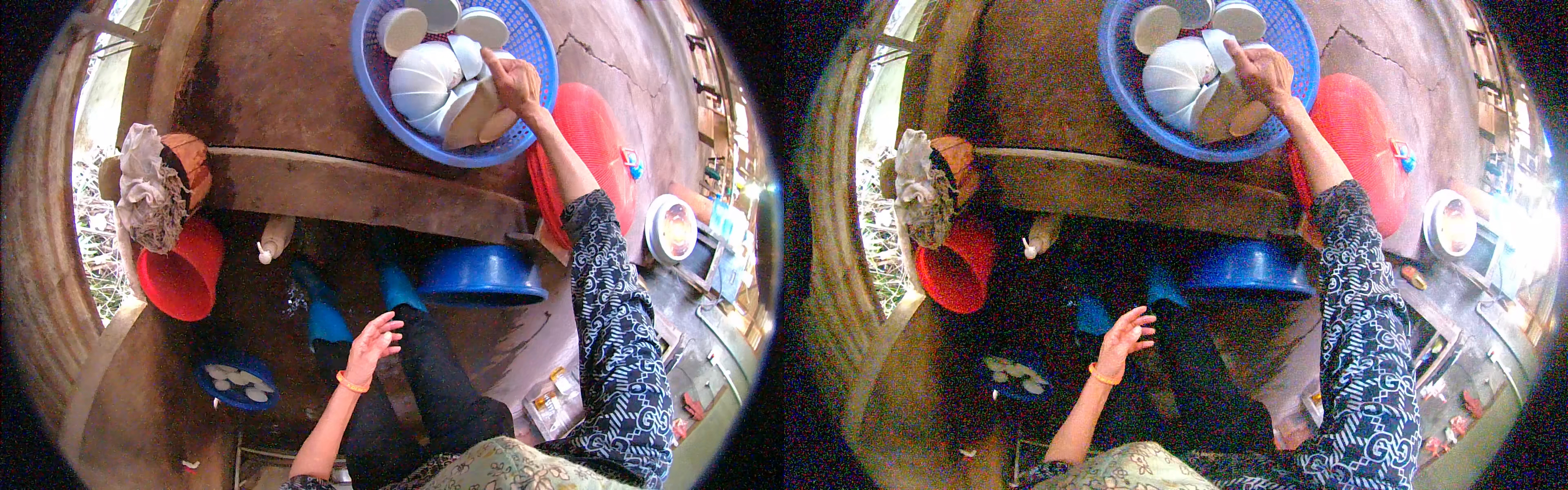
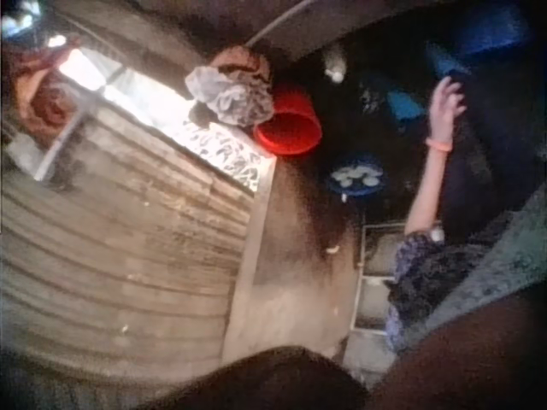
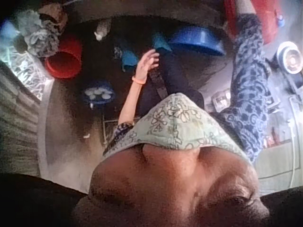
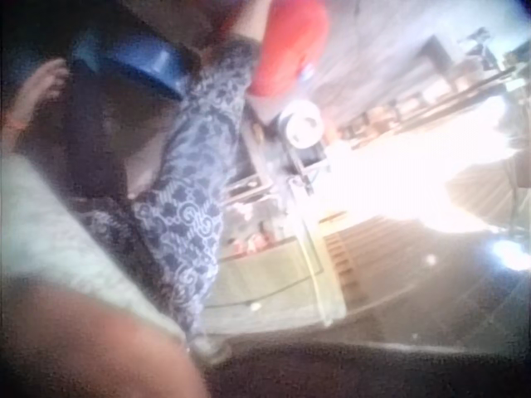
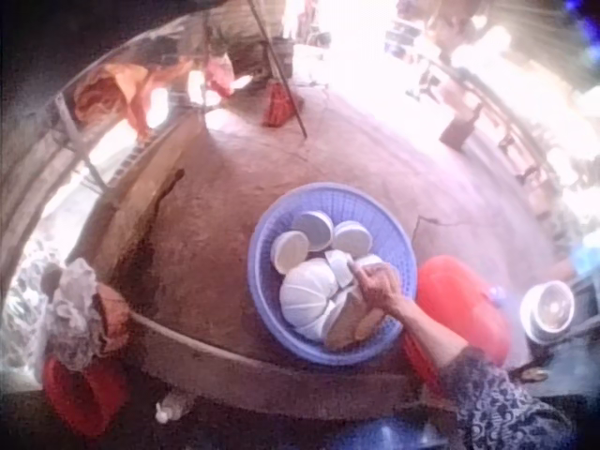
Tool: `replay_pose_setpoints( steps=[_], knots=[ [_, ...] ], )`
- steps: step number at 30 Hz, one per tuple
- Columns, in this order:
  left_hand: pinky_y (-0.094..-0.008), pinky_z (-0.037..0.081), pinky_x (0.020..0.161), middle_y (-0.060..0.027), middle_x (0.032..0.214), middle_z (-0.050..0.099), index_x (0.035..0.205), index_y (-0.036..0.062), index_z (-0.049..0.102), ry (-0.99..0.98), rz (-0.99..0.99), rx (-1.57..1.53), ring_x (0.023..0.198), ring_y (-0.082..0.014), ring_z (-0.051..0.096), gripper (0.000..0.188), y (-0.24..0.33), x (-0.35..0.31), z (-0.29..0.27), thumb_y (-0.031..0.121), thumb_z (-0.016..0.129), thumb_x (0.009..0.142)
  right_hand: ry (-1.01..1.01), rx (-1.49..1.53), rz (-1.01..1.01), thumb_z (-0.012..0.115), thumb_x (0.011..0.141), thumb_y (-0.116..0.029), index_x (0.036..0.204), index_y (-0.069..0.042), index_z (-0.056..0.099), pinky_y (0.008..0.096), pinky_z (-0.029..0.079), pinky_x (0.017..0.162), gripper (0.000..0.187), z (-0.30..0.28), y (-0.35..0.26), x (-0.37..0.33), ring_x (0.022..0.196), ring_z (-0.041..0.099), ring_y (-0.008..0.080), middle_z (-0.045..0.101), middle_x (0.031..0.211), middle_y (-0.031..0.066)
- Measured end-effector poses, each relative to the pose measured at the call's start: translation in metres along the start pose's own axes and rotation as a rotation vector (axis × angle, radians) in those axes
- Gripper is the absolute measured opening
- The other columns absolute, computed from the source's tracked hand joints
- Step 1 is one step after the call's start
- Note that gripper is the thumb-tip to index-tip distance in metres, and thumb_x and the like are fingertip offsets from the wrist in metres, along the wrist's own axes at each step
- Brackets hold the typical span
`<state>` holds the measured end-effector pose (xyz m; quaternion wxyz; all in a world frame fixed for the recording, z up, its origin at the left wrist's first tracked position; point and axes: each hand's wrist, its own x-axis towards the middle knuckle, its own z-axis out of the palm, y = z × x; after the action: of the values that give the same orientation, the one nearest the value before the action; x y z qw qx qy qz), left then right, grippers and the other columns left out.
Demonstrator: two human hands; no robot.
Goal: The person washes white bowls in a blue basin, rinses them, and places them into a blue basket. They then cover the basket with a red lid and move the basin to the floor.
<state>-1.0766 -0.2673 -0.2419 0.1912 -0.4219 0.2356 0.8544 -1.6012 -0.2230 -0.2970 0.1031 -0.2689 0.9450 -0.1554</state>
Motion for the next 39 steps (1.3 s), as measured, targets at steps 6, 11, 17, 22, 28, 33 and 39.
replay_pose_setpoints(
  steps=[6,11,17,22,28,33,39],
  knots=[
    [-0.0314,0.052,0.085,-0.0087,0.126,0.055,0.135,0.0095,0.044,0.007,-0.029,0.033,0.102,-0.0153,0.058,0.042,0.004,0.001,0.003,0.017,0.052,0.094,0.047,0.014,0.210,0.036,0.085,-0.069,0.073,-0.006,0.069,0.0462,0.045,0.075,0.072,0.015,-0.023,0.004,0.078,0.063,0.0381,0.065,0.080,0.0214],
    [-0.0320,0.051,0.086,-0.0086,0.126,0.055,0.135,0.0098,0.044,0.000,-0.020,0.077,0.103,-0.0155,0.058,0.042,0.010,0.008,0.010,0.018,0.052,0.094,0.074,-0.024,0.105,0.029,0.085,-0.072,0.081,-0.007,0.069,0.0474,0.048,0.077,0.076,0.036,-0.019,0.016,0.083,0.064,0.0389,0.067,0.085,0.0208],
    [-0.0363,0.053,0.086,-0.0106,0.126,0.055,0.135,0.0093,0.043,0.002,-0.024,0.090,0.104,-0.0195,0.058,0.047,0.014,0.007,0.016,0.025,0.056,0.092,0.205,0.124,-0.291,0.052,0.089,-0.044,0.102,-0.007,0.062,0.0433,0.046,0.080,0.040,0.046,-0.004,0.002,0.092,0.059,0.0336,0.063,0.095,0.0154],
    [-0.0364,0.053,0.085,-0.0109,0.126,0.055,0.135,0.0091,0.043,0.045,-0.024,0.081,0.103,-0.0197,0.059,0.047,0.012,-0.004,0.017,0.024,0.056,0.092,0.393,0.164,-0.381,0.059,0.086,-0.043,0.113,-0.012,0.059,0.0428,0.040,0.094,0.041,0.033,0.003,-0.041,0.110,0.053,0.0316,0.058,0.117,0.0124],
    [-0.0354,0.053,0.085,-0.0109,0.125,0.055,0.135,0.0086,0.042,0.054,0.004,0.052,0.103,-0.0196,0.059,0.047,0.003,-0.010,0.022,0.024,0.056,0.093,0.305,0.236,-0.305,0.062,0.085,-0.040,0.108,-0.012,0.060,0.0415,0.042,0.091,0.037,0.021,0.000,-0.061,0.105,0.056,0.0294,0.060,0.111,0.0124],
    [-0.0346,0.053,0.086,-0.0111,0.125,0.054,0.135,0.0077,0.041,0.004,0.020,0.022,0.103,-0.0187,0.058,0.047,-0.008,-0.006,0.024,0.024,0.055,0.093,0.161,0.259,-0.144,0.071,0.078,-0.042,0.082,-0.005,0.064,0.0339,0.048,0.063,0.038,0.012,0.009,-0.073,0.065,0.060,0.0228,0.063,0.073,0.0118],
    [-0.0312,0.052,0.086,-0.0071,0.124,0.056,0.136,0.0095,0.043,-0.032,0.039,-0.024,0.103,-0.0146,0.058,0.043,-0.028,-0.012,0.005,0.019,0.052,0.095,0.376,0.486,-0.080,0.075,0.080,-0.031,0.060,-0.006,0.051,0.0248,0.033,0.048,0.040,-0.016,-0.017,-0.087,0.056,0.037,0.0039,0.043,0.056,-0.0049]
  ],
)
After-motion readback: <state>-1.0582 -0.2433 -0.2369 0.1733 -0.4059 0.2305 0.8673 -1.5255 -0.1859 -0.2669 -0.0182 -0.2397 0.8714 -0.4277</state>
